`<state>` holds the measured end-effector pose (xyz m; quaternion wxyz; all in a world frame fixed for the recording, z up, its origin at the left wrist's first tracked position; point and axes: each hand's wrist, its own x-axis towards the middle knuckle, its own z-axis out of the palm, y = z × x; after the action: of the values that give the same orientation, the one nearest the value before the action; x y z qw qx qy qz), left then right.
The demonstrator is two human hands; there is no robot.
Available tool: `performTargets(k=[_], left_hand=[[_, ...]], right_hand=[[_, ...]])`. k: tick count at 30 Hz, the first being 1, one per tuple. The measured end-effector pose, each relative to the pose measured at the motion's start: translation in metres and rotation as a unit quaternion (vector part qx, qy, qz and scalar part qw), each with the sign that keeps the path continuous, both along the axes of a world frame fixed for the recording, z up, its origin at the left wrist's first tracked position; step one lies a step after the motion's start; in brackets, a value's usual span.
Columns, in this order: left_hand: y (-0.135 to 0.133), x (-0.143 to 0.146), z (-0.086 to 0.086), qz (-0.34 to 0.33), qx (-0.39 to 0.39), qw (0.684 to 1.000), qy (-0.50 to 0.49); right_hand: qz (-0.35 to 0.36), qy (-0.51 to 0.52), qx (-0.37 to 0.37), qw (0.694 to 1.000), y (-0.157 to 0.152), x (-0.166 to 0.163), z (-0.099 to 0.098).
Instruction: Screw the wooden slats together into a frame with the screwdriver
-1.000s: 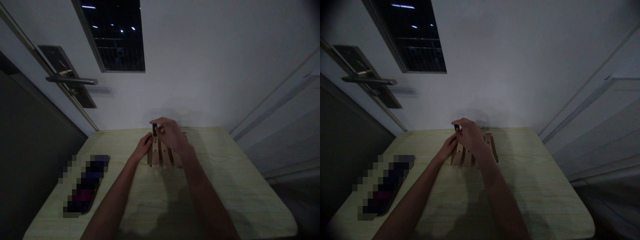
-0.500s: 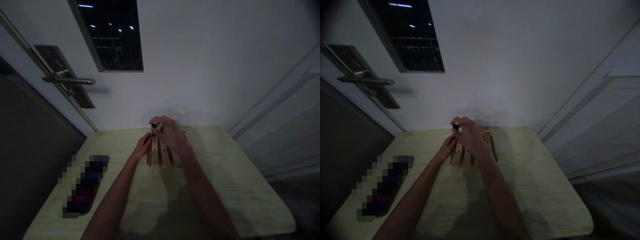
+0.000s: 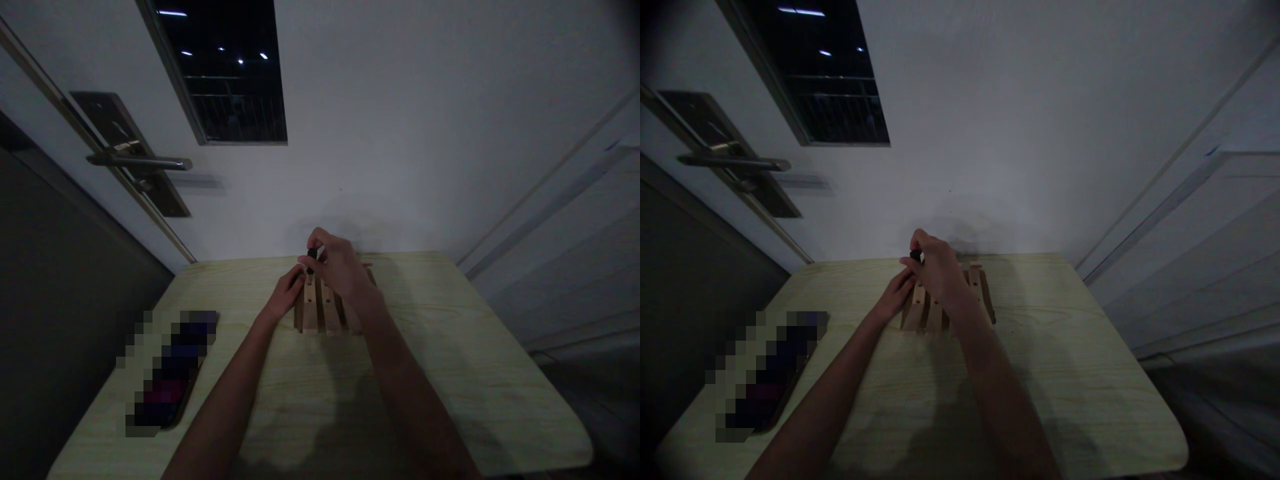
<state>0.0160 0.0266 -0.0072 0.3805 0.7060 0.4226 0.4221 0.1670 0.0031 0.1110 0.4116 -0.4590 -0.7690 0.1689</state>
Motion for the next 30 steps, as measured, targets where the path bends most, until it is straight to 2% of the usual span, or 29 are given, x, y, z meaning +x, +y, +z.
performTargets(k=[4,10,16,25,30], left_hand=[[0.0004,-0.0001,-0.0002,-0.005,0.005,1.0,-0.003],[0.0001,-0.0008,-0.0008,-0.009,0.006,1.0,0.002],[0.001,-0.0002,-0.002,-0.001,0.012,1.0,0.004],[0.0004,-0.0001,-0.0001,0.012,0.003,1.0,0.011],[-0.0005,0.0002,0.0015,0.006,0.008,1.0,0.004]], right_hand=[[0.04,0.003,-0.002,0.999,-0.0015,0.0014,0.0021],[0.051,-0.007,-0.013,0.999,-0.0058,0.0033,0.0058],[0.049,-0.018,0.009,0.999,-0.0034,0.0041,0.0034],[0.061,-0.001,-0.007,0.998,-0.005,0.0013,0.0041],[0.032,0.006,-0.029,0.999,-0.0033,0.0022,0.0035]])
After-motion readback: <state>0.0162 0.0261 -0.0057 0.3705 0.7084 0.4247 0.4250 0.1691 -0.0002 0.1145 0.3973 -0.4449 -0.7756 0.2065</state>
